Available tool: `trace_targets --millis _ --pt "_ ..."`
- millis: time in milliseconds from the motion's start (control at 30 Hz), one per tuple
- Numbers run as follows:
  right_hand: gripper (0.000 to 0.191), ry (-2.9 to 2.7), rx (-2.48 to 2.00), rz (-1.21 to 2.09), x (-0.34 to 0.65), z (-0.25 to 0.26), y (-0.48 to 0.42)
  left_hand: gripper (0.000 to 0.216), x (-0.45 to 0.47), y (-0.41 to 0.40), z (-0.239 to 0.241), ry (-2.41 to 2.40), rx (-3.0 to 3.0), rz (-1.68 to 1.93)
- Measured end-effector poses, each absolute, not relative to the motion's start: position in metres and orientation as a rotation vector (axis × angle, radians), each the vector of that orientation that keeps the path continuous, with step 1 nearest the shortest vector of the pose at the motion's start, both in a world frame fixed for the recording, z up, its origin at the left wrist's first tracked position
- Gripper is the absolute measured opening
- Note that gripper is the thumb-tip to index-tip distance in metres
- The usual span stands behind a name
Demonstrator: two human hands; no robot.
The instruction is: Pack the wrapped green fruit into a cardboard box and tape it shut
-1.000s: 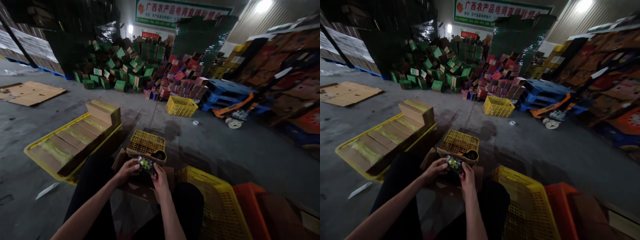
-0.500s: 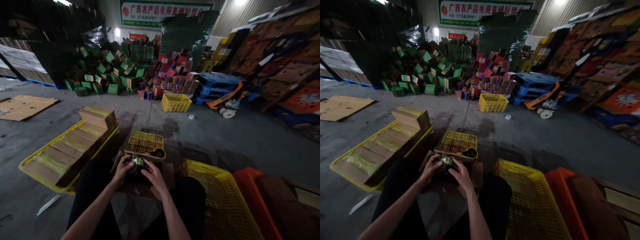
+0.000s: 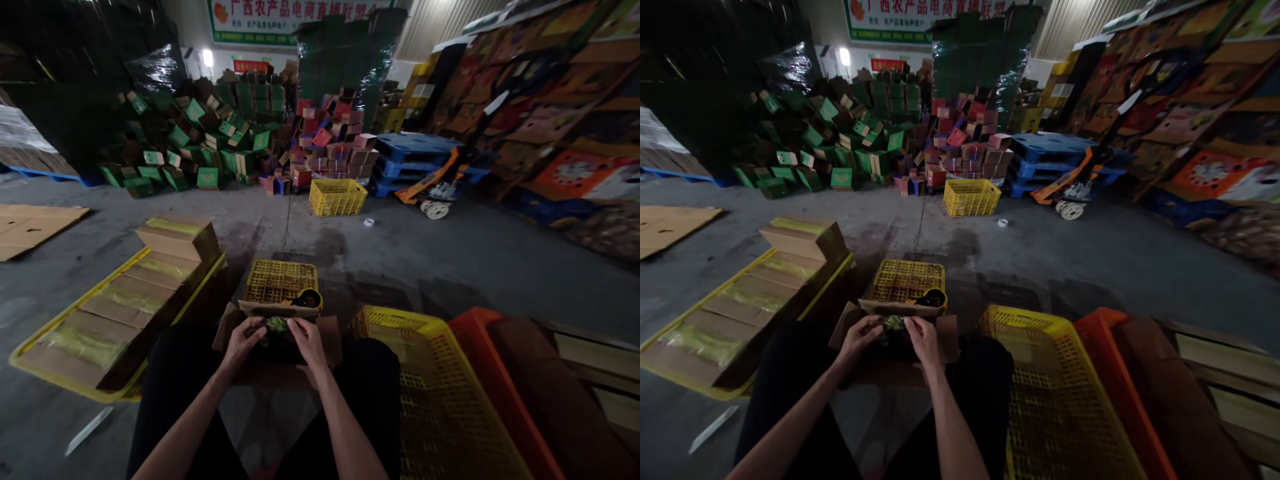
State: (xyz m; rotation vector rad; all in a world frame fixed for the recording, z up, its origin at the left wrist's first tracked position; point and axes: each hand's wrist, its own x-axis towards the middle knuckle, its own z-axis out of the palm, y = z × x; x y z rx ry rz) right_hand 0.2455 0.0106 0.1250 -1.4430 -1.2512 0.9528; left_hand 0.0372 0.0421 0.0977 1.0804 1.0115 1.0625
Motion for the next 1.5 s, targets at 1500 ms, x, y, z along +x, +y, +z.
trace_targets --millis 1500 --pt "0.043 -1.309 -1.268 1.145 0.243 0.137 0.007 0.034 0.039 0.035 0.112 0.899 0.860 0.993"
